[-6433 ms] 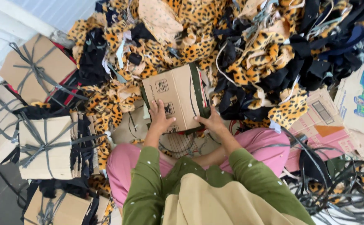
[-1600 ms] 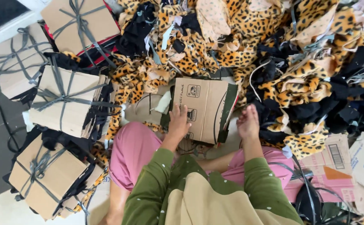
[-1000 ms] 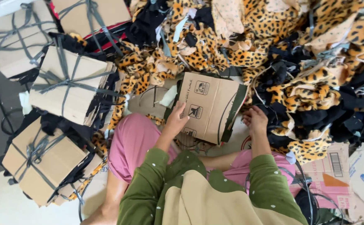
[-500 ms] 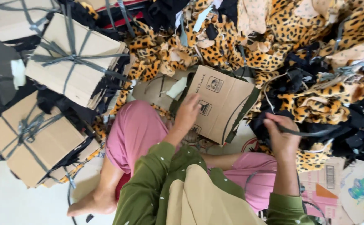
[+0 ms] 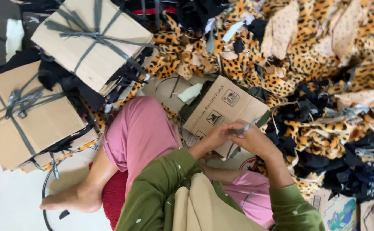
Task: Packing fabric into cardboard boxes and securing them with straps
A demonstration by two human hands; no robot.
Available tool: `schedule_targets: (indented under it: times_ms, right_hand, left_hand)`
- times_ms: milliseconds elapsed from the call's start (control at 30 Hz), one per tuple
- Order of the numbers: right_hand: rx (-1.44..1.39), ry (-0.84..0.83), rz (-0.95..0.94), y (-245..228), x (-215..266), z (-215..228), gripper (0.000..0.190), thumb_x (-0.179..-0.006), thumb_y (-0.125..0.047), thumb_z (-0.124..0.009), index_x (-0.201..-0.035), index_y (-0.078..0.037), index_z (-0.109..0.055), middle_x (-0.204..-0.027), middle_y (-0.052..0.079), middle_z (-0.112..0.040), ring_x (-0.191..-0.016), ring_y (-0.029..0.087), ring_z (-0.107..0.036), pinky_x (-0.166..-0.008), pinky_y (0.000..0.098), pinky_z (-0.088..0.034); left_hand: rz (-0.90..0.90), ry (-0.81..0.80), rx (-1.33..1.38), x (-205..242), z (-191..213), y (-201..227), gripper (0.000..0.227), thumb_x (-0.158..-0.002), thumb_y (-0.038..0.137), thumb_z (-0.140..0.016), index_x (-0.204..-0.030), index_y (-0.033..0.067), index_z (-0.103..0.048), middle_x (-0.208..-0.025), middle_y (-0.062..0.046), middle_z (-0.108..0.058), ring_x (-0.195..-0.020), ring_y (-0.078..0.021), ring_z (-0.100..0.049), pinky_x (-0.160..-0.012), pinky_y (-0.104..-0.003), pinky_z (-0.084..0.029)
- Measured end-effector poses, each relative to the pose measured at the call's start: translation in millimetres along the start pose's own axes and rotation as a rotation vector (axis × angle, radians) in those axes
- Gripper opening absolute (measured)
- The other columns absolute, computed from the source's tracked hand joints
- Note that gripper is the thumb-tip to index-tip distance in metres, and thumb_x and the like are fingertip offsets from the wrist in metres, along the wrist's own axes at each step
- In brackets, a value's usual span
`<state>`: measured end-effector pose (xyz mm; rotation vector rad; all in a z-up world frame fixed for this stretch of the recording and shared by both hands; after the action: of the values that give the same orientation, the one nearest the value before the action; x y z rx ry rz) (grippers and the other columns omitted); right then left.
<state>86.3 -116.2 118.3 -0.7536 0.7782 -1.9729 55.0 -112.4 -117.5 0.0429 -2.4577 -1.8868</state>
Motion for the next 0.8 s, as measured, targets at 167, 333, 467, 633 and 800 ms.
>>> schedule_targets:
  times_ms: [167,333,467,633,800]
  right_hand:
    - [-0.032,-0.054,-0.041,-6,-85,5,0.043,-0.085,0.001,-0.064,-0.125,-0.014,-0.072,-0.103,0.012,-0.073,-0.099,0.028,-0.066,-0.089,0.0424,-0.055]
    - [0.372,-0.045,0.056,59,-215,-80,0.021,-0.095,-0.011,-0.064,-0.109,-0.02,-0.077,-0.106,0.008,-0.077,-0.106,0.034,-0.07,-0.094,0.0469,-0.055]
    - [0.386,-0.15,0.044,50,-250,-136,0.053,-0.091,0.0,-0.062,-0.139,-0.021,-0.058,-0.134,0.017,-0.058,-0.119,0.041,-0.062,-0.1,0.0528,-0.053]
    - [0.589,-0.258,-0.181,117,-253,-172,0.039,-0.092,-0.022,-0.066,-0.128,-0.016,-0.056,-0.124,0.019,-0.058,-0.099,0.043,-0.071,-0.085,0.056,-0.06]
    - [0.037,0.229,0.26,67,-183,-93,0.006,-0.096,-0.017,-0.072,-0.092,-0.013,-0.074,-0.102,0.004,-0.079,-0.096,0.03,-0.073,-0.084,0.0389,-0.058]
  left_hand:
    - [0.177,0.292,0.116,-9,13,-54,0.035,-0.085,0.033,-0.079,-0.089,-0.0002,-0.068,-0.071,-0.013,-0.07,-0.065,-0.0203,-0.067,-0.06,-0.033,-0.051]
    - [0.253,0.378,0.704,-14,6,-47,0.022,-0.089,0.021,-0.079,-0.096,0.005,-0.066,-0.077,-0.002,-0.069,-0.07,-0.0066,-0.065,-0.063,-0.017,-0.049]
    - [0.435,0.488,0.115,-14,48,-92,0.036,-0.091,0.028,-0.071,-0.099,-0.0045,-0.058,-0.056,0.011,-0.048,-0.056,0.0055,-0.056,-0.048,-0.007,-0.023]
    - [0.291,0.474,-0.075,-15,67,-27,0.028,-0.095,0.033,-0.064,-0.098,0.0054,-0.061,-0.072,0.01,-0.052,-0.071,-0.001,-0.058,-0.06,-0.014,-0.03]
    - [0.142,0.416,-0.249,1,53,-8,0.025,-0.098,0.039,-0.056,-0.098,0.0153,-0.063,-0.088,0.01,-0.057,-0.086,-0.0074,-0.059,-0.073,-0.021,-0.037]
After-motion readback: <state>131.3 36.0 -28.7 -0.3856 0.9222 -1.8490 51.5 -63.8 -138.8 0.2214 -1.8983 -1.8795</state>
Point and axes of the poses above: each hand's wrist, its own x-axis away from the middle knuckle, its own z-axis out of the back of the hand, y = z × x, the point moved 8 cm from there along -x, towards the middle knuckle
